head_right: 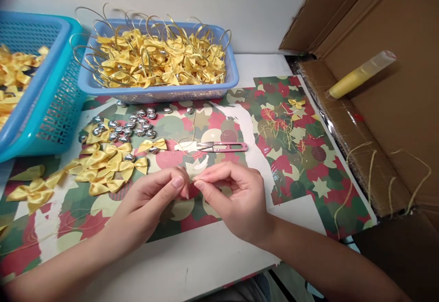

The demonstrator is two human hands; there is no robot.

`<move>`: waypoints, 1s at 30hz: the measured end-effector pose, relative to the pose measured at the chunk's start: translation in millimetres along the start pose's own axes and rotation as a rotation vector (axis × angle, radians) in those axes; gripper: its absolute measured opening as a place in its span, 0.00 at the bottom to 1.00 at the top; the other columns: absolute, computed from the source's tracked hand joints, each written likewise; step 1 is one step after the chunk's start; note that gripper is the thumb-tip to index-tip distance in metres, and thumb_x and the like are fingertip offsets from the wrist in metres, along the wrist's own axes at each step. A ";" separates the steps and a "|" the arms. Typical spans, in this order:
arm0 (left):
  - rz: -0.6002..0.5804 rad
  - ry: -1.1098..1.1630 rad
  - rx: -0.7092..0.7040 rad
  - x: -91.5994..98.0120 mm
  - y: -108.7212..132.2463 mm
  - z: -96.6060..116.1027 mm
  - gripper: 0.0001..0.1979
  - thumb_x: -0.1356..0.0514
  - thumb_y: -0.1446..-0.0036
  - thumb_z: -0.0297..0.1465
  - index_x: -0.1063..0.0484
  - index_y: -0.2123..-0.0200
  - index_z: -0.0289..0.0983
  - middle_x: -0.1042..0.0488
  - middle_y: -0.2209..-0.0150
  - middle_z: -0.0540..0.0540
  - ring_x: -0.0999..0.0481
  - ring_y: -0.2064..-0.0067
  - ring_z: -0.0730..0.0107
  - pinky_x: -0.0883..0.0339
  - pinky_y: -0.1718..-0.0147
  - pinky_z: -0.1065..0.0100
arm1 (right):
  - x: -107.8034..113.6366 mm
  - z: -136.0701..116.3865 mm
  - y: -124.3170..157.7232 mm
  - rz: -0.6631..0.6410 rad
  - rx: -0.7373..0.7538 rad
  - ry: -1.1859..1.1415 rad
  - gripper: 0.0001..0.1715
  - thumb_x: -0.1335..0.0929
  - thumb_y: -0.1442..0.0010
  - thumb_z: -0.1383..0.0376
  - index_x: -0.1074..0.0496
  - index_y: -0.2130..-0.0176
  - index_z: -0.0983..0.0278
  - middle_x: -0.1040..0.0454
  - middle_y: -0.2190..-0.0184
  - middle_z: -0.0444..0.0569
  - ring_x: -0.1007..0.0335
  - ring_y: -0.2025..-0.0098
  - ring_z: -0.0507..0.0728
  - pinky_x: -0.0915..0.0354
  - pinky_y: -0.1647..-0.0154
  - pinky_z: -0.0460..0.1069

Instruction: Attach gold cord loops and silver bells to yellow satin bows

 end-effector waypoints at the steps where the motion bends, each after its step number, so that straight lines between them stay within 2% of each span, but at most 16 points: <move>1: -0.004 0.002 -0.002 0.1 0.3 -1.1 0.17 0.48 0.32 0.38 0.33 0.73 0.38 0.39 0.76 0.54 0.45 0.75 0.75 0.49 0.77 0.72 | -0.1 -0.1 0.3 0.000 0.007 0.002 0.10 0.27 0.49 0.77 0.22 0.71 0.62 0.19 0.72 0.45 0.21 0.71 0.51 0.23 0.71 0.42; 10: -0.030 0.038 -0.031 -3.5 2.2 -5.7 0.20 0.54 0.30 0.39 0.44 0.75 0.39 0.46 0.74 0.54 0.47 0.72 0.72 0.49 0.73 0.68 | -2.2 -4.5 2.4 -0.019 0.071 0.027 0.12 0.27 0.48 0.78 0.23 0.70 0.62 0.19 0.71 0.46 0.20 0.69 0.51 0.22 0.70 0.43; 17: -0.085 0.018 -0.009 -4.8 5.2 -11.8 0.14 0.58 0.33 0.34 0.47 0.73 0.40 0.48 0.74 0.53 0.47 0.72 0.70 0.50 0.73 0.66 | -3.2 -0.2 4.4 -0.035 0.043 0.007 0.11 0.27 0.48 0.78 0.23 0.70 0.62 0.20 0.70 0.46 0.21 0.69 0.51 0.23 0.72 0.42; 21: -0.068 -0.029 -0.022 -5.5 5.4 -10.0 0.13 0.57 0.33 0.30 0.45 0.73 0.40 0.46 0.74 0.53 0.46 0.72 0.71 0.48 0.71 0.67 | -2.7 1.5 4.4 -0.030 0.025 -0.011 0.11 0.27 0.48 0.78 0.23 0.70 0.62 0.20 0.70 0.45 0.21 0.69 0.51 0.23 0.70 0.42; 30: -0.055 -0.075 -0.055 -4.1 3.8 -1.7 0.16 0.54 0.30 0.33 0.36 0.71 0.39 0.37 0.72 0.53 0.39 0.69 0.73 0.44 0.69 0.71 | -1.0 2.0 3.1 -0.011 0.012 -0.013 0.12 0.27 0.49 0.79 0.22 0.70 0.61 0.20 0.71 0.44 0.21 0.69 0.49 0.24 0.69 0.40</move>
Point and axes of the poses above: each hand's wrist, its own y-axis away from the middle knuckle, its own x-axis out of the back of the hand, z = x × y, the point moved 7 cm from there along -y, towards the middle knuckle
